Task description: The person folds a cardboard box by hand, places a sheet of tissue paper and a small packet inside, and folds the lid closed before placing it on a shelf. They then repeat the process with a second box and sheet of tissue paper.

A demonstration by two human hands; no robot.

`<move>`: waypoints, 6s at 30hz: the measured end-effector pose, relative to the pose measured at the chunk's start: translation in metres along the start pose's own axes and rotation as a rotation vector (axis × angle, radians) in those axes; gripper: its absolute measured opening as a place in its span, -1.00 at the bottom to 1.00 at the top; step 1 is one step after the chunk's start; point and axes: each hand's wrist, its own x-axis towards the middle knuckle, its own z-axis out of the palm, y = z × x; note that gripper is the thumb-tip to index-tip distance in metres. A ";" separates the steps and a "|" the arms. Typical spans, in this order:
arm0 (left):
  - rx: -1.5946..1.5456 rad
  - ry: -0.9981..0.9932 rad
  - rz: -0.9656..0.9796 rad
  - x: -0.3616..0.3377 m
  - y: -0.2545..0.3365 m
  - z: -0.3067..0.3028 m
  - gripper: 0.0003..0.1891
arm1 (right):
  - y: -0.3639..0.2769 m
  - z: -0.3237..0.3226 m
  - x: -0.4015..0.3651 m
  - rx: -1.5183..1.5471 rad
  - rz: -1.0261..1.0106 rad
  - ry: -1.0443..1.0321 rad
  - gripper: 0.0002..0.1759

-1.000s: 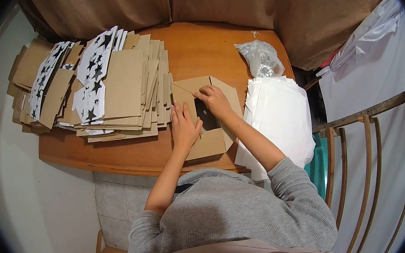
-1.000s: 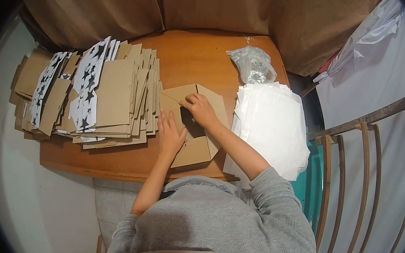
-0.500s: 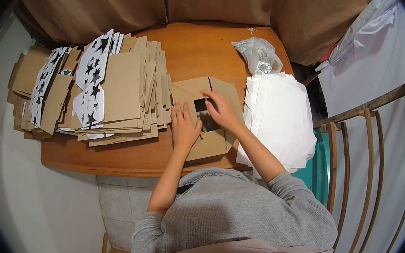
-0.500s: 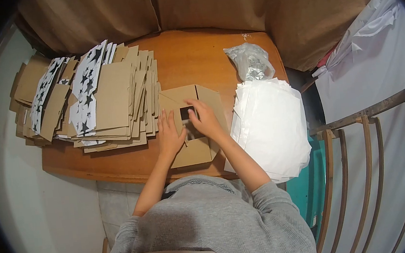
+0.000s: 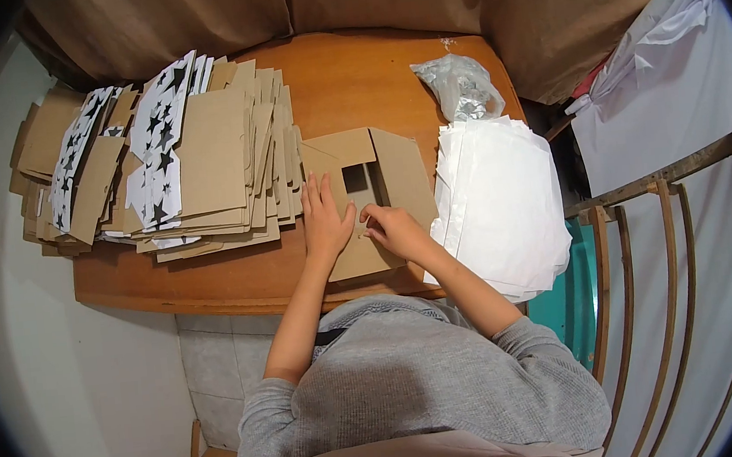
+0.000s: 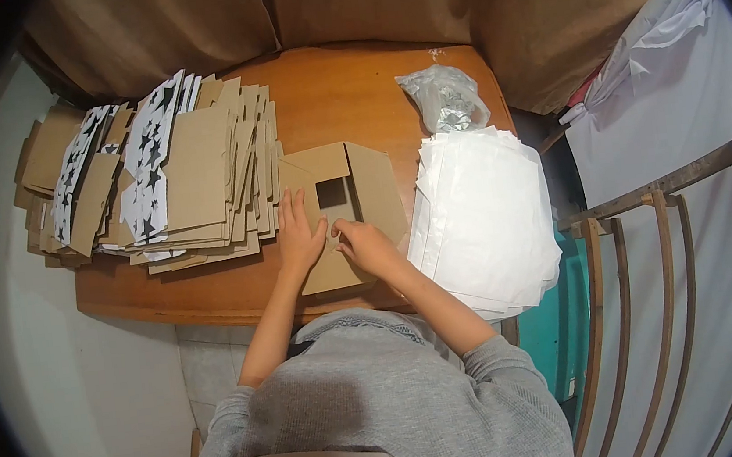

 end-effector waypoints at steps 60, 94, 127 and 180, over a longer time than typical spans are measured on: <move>-0.279 -0.289 -0.144 0.044 -0.024 -0.005 0.03 | -0.017 0.037 -0.004 -0.390 0.053 0.170 -0.26; -0.189 -0.123 -0.171 0.035 -0.011 -0.008 -0.04 | -0.008 0.051 -0.015 -0.690 0.032 0.192 -0.32; -0.351 -0.025 -0.155 -0.022 -0.022 0.006 -0.20 | 0.038 0.051 -0.016 0.736 0.315 0.362 -0.37; -0.310 -0.180 -0.092 -0.003 -0.063 -0.029 -0.33 | 0.055 -0.017 -0.030 0.215 0.402 0.791 -0.35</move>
